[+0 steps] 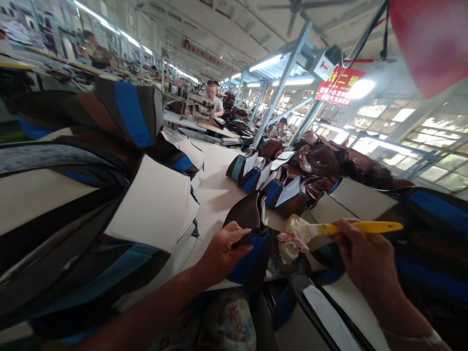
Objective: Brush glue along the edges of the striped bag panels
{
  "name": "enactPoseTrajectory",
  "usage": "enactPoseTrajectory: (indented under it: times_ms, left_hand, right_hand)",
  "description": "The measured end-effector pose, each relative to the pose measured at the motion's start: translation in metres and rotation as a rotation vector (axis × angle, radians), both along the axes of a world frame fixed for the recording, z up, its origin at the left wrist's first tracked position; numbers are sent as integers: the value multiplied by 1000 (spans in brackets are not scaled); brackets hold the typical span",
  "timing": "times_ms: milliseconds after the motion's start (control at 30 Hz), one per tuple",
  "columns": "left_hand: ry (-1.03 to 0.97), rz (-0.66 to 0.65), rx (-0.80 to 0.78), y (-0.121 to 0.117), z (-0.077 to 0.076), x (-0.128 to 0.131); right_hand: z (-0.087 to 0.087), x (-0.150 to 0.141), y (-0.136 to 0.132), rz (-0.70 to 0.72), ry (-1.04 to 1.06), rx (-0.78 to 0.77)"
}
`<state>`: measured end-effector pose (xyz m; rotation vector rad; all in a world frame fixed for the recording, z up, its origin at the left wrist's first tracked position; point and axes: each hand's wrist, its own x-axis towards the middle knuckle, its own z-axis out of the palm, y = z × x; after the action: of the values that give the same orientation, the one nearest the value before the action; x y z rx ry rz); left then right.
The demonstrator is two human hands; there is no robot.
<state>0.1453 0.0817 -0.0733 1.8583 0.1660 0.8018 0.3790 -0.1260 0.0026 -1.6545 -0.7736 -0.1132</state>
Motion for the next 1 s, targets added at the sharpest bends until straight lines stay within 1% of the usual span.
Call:
enactPoseTrajectory:
  times_ms: [67, 133, 200, 267, 300, 367, 433, 467, 533, 567, 600, 633, 667, 733, 800, 900, 967, 1000]
  left_hand:
    - [-3, -43, -4, -4, 6, 1]
    - [-5, -80, -7, -7, 11, 1]
    - [0, -112, -22, -10, 15, -2]
    - [4, -139, -45, -12, 18, -5]
    - [6, -151, -54, -13, 20, -6]
    - [11, -171, -71, -14, 21, -9]
    - [16, -178, -84, -13, 22, -11]
    - [18, -181, -90, -13, 22, -12]
    - [14, -185, -114, -12, 22, -12]
    - [13, -185, -135, -11, 22, -12]
    - [13, -181, -161, -10, 21, -12]
    - [16, -176, -192, -10, 20, -12]
    - [19, -172, -226, -9, 19, -12]
    - [26, -182, -316, -9, 17, -13]
    - [29, -223, -440, -10, 15, -13]
    - [28, -304, -641, -11, 12, -13]
    - [27, -345, -715, -11, 11, -14]
    - [29, -355, -720, -10, 11, -15]
  right_hand:
    - [28, -33, 11, 114, 6, -1]
    - [45, -62, 22, 244, -9, -12]
    - [51, -82, 33, 398, -76, -47]
    - [50, -91, 43, 493, -218, -127]
    - [50, -93, 46, 491, -303, -167]
    - [50, -93, 50, 406, -457, -197]
    - [51, -95, 50, 308, -532, -153]
    - [51, -96, 50, 305, -546, -132]
    - [50, -99, 48, 397, -580, -141]
    - [49, -101, 48, 450, -609, -168]
    - [48, -102, 47, 482, -643, -200]
    - [47, -102, 45, 479, -676, -224]
    - [45, -102, 44, 443, -699, -230]
    - [42, -100, 40, 346, -703, -173]
    - [37, -97, 36, 345, -691, -136]
    - [26, -92, 32, 398, -734, -174]
    - [19, -88, 30, 334, -744, -159]
    - [16, -86, 29, 284, -729, -130]
